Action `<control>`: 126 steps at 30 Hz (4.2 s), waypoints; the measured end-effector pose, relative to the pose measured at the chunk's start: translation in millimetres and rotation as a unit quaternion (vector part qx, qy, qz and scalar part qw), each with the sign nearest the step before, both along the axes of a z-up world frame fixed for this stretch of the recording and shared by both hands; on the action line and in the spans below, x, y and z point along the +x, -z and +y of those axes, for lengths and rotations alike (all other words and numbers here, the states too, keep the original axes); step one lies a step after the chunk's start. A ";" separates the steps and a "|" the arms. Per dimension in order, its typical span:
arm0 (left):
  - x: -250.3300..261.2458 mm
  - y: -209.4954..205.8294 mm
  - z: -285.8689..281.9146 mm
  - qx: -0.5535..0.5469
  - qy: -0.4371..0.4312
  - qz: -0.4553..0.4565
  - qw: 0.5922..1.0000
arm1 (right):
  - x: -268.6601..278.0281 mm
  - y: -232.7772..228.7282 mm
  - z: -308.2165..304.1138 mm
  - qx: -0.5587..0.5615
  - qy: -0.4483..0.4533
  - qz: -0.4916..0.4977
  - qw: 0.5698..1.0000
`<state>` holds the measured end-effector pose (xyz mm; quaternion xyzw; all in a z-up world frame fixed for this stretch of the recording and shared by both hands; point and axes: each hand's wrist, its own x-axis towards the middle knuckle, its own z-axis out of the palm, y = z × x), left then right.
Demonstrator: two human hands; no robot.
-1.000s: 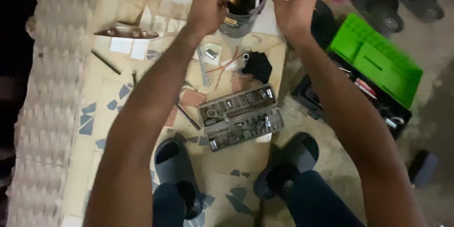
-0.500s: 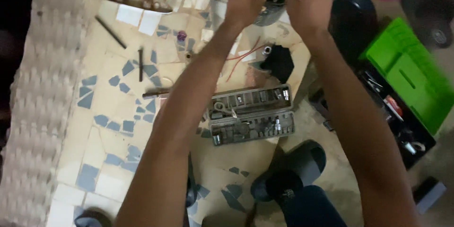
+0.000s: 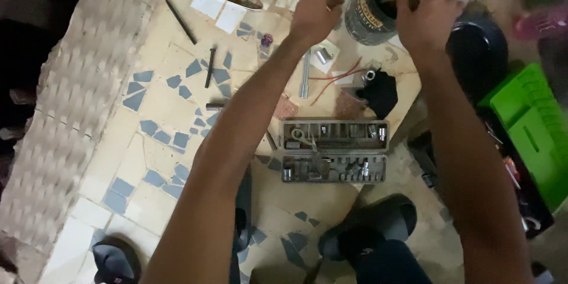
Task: Repairing or assembling small electronic components using various tools on the floor
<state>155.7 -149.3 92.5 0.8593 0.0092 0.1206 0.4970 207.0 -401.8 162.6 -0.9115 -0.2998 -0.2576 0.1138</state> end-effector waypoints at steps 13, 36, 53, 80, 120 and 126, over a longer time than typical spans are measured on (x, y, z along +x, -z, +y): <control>-35.1 19.7 82.8 0.034 -0.083 0.059 0.994 | -29.5 17.7 133.2 -0.041 -0.123 -0.028 0.991; -223.4 64.1 305.0 0.036 -0.283 0.362 0.887 | -146.3 182.2 427.3 -0.199 -0.297 0.158 0.920; -234.2 95.4 260.6 0.074 -0.186 0.357 0.913 | -135.2 247.2 429.1 -0.169 -0.248 0.024 0.954; -128.7 70.8 148.7 0.014 -0.046 0.055 0.997 | -62.9 118.3 135.0 0.056 -0.074 0.272 0.958; -10.6 -81.1 -76.1 -0.070 0.126 -0.135 0.980 | -32.7 -40.9 -6.9 0.230 -0.091 0.188 0.950; 3.1 -85.7 -76.9 0.064 0.158 -0.207 0.963 | -26.2 -60.1 -13.2 0.259 -0.118 0.109 0.952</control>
